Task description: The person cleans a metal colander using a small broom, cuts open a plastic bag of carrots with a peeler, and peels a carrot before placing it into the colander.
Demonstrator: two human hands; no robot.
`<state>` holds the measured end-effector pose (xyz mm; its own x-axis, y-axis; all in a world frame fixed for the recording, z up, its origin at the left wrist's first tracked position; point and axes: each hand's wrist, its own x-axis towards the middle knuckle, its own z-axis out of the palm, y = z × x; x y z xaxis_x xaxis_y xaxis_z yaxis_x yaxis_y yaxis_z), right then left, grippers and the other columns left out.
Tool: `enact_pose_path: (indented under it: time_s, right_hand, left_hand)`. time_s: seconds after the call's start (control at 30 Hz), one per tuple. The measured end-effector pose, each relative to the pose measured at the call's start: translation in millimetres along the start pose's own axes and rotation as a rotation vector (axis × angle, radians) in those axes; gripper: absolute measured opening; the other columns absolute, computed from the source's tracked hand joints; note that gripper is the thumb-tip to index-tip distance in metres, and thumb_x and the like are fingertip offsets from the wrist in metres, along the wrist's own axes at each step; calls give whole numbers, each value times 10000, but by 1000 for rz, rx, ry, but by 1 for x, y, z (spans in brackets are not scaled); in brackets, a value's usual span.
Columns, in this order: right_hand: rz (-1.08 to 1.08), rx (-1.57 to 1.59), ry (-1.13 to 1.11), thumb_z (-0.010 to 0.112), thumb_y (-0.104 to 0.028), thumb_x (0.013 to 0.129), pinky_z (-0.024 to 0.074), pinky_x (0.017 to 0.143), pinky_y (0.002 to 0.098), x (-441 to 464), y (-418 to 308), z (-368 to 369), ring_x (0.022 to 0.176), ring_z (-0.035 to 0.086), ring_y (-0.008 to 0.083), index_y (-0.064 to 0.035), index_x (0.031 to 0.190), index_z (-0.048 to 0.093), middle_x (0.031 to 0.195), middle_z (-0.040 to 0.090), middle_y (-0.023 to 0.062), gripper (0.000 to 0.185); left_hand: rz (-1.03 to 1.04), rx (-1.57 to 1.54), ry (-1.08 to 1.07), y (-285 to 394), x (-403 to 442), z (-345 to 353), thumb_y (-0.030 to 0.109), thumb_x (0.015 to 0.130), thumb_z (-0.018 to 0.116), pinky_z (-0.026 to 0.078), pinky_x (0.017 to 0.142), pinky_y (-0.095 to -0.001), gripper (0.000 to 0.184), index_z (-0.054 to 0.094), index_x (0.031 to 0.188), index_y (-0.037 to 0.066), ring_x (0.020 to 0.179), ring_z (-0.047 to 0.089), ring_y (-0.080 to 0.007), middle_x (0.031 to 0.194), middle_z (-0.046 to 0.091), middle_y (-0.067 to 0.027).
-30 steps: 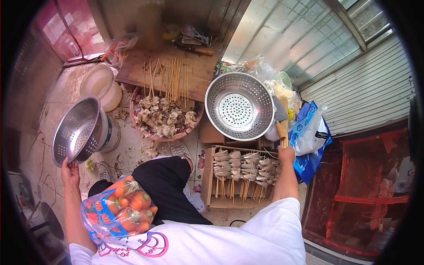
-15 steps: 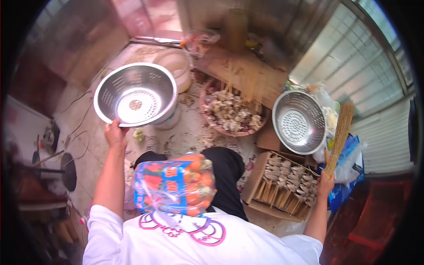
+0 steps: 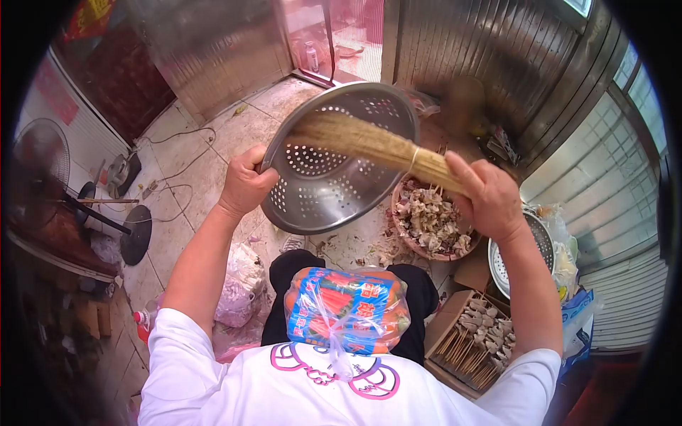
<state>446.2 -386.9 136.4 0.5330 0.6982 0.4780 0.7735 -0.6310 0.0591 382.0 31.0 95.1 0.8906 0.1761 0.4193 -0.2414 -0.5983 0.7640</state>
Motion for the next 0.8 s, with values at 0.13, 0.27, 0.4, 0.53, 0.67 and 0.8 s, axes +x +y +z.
enact_pose_path:
  time_s: [0.13,0.27,0.4,0.53,0.67,0.8]
  right_hand:
    - [177,-139,-33,704,-186,765,494,654,406,-3,30,18,729,601,301,-165,1324,517,834,563,106,589]
    - [362,-116,-406,704,-231,752,507,675,438,-57,4,52,745,629,335,-190,1288,528,834,589,137,567]
    - [347,189,-530,710,-233,756,509,733,440,-79,-21,47,830,637,339,-183,1279,546,882,617,144,550]
    - [408,484,-241,706,-227,774,501,776,434,-88,-17,40,905,634,343,-151,1288,542,931,632,144,544]
    - [661,204,-113,675,-254,805,500,770,452,-84,-15,76,885,629,361,-164,1327,496,958,628,167,559]
    - [459,268,-503,686,-266,793,504,768,458,-91,-32,76,860,627,376,-189,1327,483,949,626,170,576]
  left_hand:
    - [49,31,-107,18,-6,-14,9,697,596,353,509,-240,91,620,785,19,569,389,-46,609,466,18]
    - [17,-33,6,8,-14,-14,-20,694,578,336,499,-249,61,561,729,28,571,375,-49,619,440,34]
    - [39,-57,84,-5,-18,6,-47,696,560,328,497,-243,96,546,718,46,582,358,-42,632,424,48]
    - [-175,-320,131,-13,-21,28,-47,715,550,354,536,-195,131,613,797,33,621,398,-7,693,492,84]
    - [-254,-558,141,-14,-23,44,-53,739,536,372,573,-171,220,662,908,10,634,426,-1,745,538,85]
    - [-263,-617,155,-23,-22,45,-58,747,535,413,603,-174,255,658,964,-6,650,480,-8,792,588,66]
